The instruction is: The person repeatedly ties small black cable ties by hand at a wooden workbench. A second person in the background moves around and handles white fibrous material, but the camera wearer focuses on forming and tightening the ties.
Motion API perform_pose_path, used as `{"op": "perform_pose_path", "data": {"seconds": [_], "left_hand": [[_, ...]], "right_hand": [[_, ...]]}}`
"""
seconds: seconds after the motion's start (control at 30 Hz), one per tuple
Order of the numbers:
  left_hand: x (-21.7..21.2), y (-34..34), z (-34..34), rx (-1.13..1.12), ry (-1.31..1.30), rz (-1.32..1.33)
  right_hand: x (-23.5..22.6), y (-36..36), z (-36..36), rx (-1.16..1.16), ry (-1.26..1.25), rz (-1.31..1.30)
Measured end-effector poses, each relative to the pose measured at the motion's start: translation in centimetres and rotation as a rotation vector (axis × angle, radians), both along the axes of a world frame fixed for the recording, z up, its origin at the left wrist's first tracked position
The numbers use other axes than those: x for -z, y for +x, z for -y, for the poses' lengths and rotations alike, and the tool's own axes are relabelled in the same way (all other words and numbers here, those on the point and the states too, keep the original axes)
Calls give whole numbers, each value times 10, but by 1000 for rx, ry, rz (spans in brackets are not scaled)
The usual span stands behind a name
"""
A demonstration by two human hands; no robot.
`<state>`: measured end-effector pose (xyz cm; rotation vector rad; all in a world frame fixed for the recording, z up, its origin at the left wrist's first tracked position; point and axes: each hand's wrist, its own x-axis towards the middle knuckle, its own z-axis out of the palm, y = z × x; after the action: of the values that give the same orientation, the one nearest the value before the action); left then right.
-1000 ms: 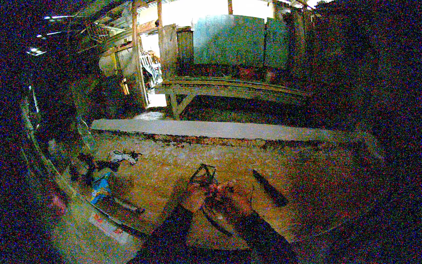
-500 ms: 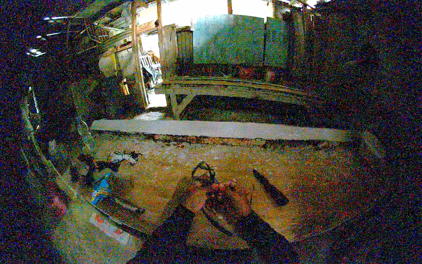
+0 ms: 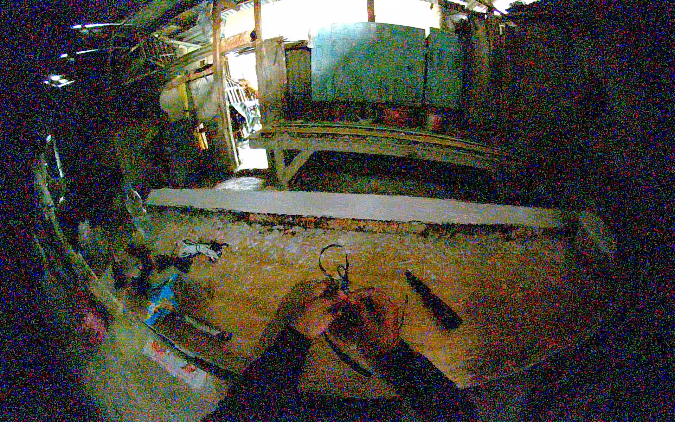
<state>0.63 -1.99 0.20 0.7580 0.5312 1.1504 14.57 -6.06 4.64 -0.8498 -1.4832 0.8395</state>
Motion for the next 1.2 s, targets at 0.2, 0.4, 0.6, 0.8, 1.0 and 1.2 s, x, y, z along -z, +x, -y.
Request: {"op": "perform_pose_path", "data": {"seconds": [0.2, 0.4, 0.6, 0.8, 1.0, 1.2], "left_hand": [[-8, 1, 6, -23, 27, -30], [-20, 10, 11, -174, 227, -184], [-12, 10, 6, -193, 327, -202], [-12, 10, 5, -251, 275, -162], [-11, 10, 7, -255, 329, -89], [-16, 8, 12, -224, 214, -176]], "right_hand": [[-1, 0, -3, -92, -281, -359], [5, 3, -5, -267, -466, -698], [12, 11, -15, -307, -686, -626], [10, 11, -9, -358, -631, -610], [15, 20, -22, -467, -763, -628], [3, 21, -14, -539, -760, -652]]}}
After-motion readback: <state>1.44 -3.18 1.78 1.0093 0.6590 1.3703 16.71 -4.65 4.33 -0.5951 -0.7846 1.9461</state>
